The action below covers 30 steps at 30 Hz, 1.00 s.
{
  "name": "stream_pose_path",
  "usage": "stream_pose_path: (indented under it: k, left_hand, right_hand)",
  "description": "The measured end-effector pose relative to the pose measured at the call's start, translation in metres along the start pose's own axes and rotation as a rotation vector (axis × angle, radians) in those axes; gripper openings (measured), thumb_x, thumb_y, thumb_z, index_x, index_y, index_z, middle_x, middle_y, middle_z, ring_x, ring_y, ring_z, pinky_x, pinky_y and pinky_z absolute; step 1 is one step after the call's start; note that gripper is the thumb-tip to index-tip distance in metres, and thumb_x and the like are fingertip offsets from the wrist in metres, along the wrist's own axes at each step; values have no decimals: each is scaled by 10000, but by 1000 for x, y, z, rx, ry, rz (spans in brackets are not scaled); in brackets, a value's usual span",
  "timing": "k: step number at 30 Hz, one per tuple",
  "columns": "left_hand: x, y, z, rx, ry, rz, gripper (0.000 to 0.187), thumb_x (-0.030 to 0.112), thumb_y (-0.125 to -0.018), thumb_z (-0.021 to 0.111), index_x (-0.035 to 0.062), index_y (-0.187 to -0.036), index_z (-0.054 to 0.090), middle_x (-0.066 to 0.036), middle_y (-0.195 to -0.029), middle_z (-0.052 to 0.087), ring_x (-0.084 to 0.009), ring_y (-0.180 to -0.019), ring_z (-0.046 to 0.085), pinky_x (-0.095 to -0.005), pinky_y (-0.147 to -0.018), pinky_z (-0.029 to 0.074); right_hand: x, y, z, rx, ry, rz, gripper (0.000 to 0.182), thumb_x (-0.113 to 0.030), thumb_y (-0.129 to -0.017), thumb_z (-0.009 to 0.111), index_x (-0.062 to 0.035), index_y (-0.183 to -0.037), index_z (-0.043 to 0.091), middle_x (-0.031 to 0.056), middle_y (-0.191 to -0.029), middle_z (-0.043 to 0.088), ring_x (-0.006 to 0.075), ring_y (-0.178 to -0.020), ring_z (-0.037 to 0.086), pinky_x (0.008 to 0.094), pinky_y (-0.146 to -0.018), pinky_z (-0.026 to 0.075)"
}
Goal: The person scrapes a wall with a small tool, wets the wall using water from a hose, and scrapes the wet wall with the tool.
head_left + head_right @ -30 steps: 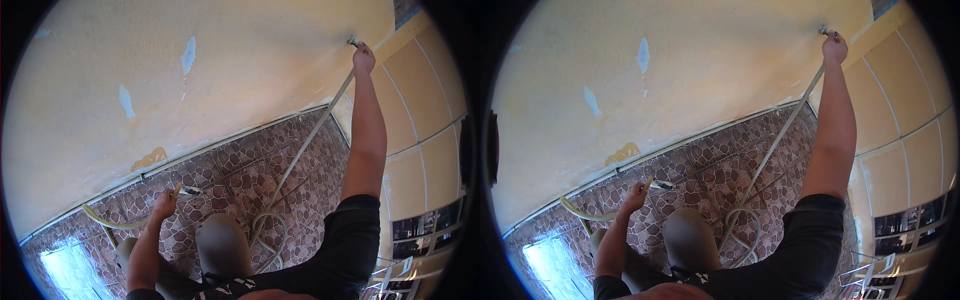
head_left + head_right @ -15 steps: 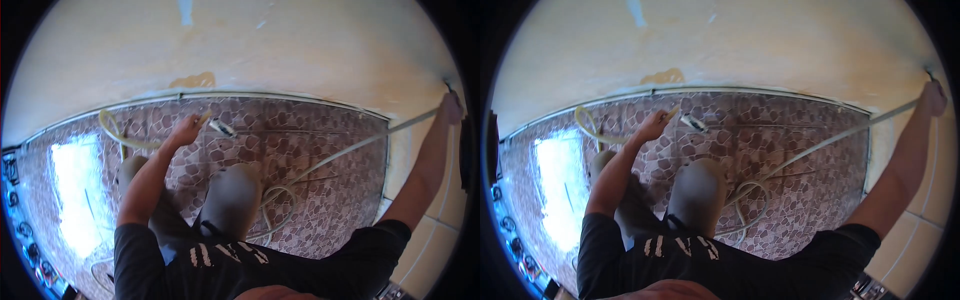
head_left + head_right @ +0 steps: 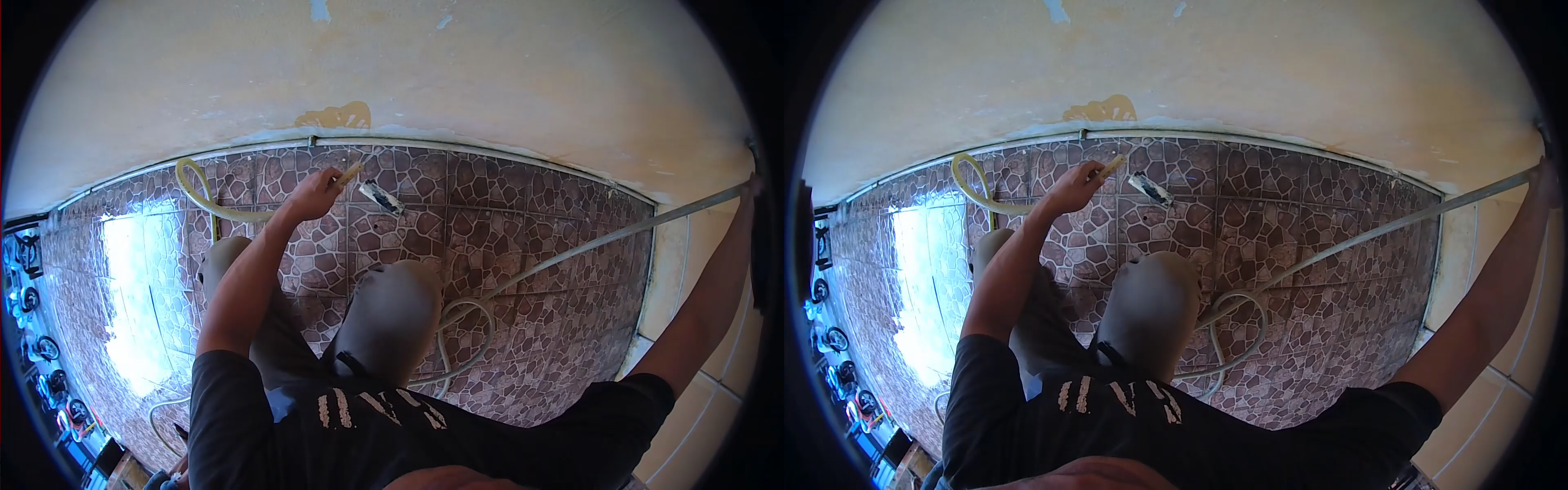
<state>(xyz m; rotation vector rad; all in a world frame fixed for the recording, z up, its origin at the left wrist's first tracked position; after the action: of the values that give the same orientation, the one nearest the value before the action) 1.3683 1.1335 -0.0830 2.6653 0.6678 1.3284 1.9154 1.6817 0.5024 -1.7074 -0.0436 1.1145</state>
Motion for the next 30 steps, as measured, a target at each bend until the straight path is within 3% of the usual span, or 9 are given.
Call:
stream_pose_path:
  k: [3,16,18,20,27,30]
  left_hand:
    - [-5,0,0,-26,-20,-28,304,250,-945,585,30,-1154,601,-206,-957,650,-352,-884,630,-427,-769,483]
    - [-2,5,-6,-10,-20,-25,308,241,-944,574,26,-1163,601,-220,-978,649,-376,-910,627,-431,-788,481]
    - [-5,3,-5,-18,-18,-25,312,239,-944,572,25,-1170,599,-219,-971,650,-375,-908,627,-431,-786,481]
    - [-5,2,-4,-14,-23,-20,313,238,-944,572,25,-1171,599,-219,-967,651,-374,-904,627,-431,-783,481]
    - [-4,1,-3,-29,-21,-17,316,235,-942,571,22,-1175,597,-218,-968,654,-368,-914,633,-435,-790,482]
    - [-4,0,-3,-21,-15,-29,318,237,-940,573,22,-1172,599,-218,-966,657,-368,-917,636,-439,-789,481]
  right_hand:
    - [5,-4,-1,-12,-34,17,194,-183,-823,699,5,-867,683,157,-822,680,279,-763,641,412,-665,522]
    - [19,-13,1,-77,-144,73,115,-87,-844,688,27,-861,680,154,-842,685,259,-737,633,398,-617,531]
    - [23,-10,6,-126,-213,144,124,-90,-856,678,33,-871,689,154,-841,684,258,-741,630,398,-612,528]
    - [14,-3,-1,-80,-137,60,181,-157,-871,707,23,-861,684,145,-834,678,254,-732,614,395,-596,516]
    - [-1,18,-12,-116,-107,117,160,-151,-894,683,-5,-831,668,125,-843,663,247,-703,587,394,-583,501]
    - [18,20,10,-214,-204,146,143,-150,-903,673,-7,-906,664,136,-894,666,248,-727,595,399,-600,507]
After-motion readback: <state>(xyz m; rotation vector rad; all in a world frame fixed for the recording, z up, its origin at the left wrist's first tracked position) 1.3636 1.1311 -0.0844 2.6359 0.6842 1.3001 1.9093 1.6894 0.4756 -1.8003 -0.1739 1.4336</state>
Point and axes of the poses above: each hand's wrist, its own y-axis away from the middle knuckle, its own z-axis out of the palm, x = y × z, the point moved 9 cm from there along -y, towards the middle knuckle
